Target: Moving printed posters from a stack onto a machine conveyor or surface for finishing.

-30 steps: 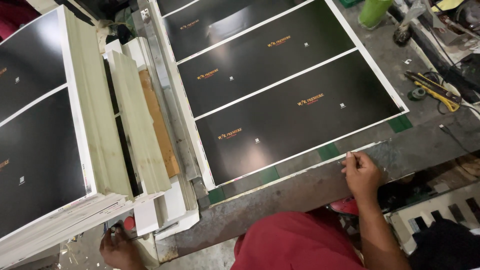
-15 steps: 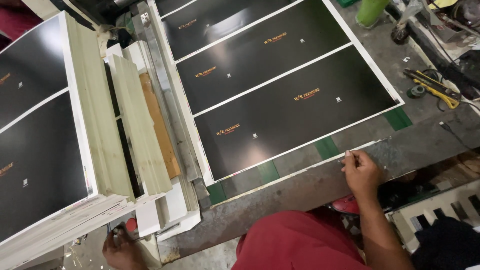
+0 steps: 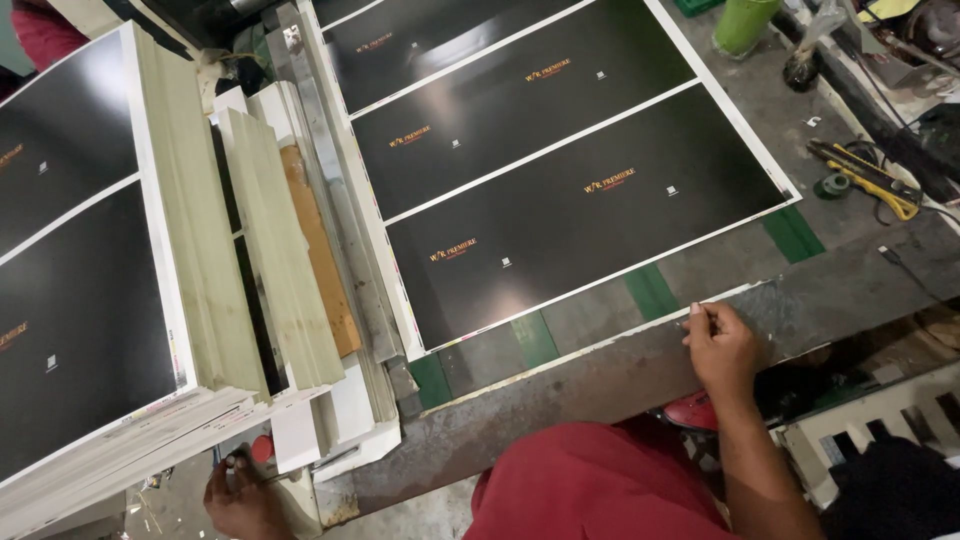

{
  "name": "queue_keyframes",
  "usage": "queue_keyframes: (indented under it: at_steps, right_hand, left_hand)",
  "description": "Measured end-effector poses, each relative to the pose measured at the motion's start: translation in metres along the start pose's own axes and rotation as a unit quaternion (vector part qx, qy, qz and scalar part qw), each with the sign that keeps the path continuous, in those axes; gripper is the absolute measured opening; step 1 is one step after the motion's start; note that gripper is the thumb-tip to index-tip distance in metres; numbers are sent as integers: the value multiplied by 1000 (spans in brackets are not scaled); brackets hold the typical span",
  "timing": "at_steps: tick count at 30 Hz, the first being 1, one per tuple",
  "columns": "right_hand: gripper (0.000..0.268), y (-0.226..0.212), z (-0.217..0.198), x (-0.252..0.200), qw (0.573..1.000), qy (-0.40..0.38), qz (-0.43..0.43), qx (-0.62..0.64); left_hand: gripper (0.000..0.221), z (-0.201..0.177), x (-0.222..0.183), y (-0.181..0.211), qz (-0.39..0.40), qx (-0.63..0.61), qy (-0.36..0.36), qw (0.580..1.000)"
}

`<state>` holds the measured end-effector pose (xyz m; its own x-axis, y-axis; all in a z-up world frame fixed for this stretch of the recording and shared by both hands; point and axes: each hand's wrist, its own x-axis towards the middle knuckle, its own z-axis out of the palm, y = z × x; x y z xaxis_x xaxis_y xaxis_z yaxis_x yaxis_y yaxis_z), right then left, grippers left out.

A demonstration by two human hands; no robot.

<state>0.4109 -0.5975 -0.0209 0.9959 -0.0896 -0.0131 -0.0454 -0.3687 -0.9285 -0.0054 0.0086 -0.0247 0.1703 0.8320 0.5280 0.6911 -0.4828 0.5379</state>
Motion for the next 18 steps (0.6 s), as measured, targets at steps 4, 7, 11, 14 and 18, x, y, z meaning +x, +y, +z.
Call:
queue_keyframes:
  at_steps: [4,7,11,14,18]
  right_hand:
    - [20,1,0,0,1000,1,-6,-10]
    - [20,3,0,0,1000,2,0,-8]
    - [21,7,2,0,1000,6,-10,-7]
    - [21,8,2,1,1000,6,-12,-9]
    - [20,10,3,1,1000,9,-19,-12]
  left_hand:
    - [27,-11,1,22,7,52,-6,999]
    - [27,-8,0,14,35,85,5,996]
    - [27,-4,-1,9,12,100,2,995]
    - [29,4,0,-4,-18,37,8,999]
    - [32,8,2,-20,-24,-34,10,999]
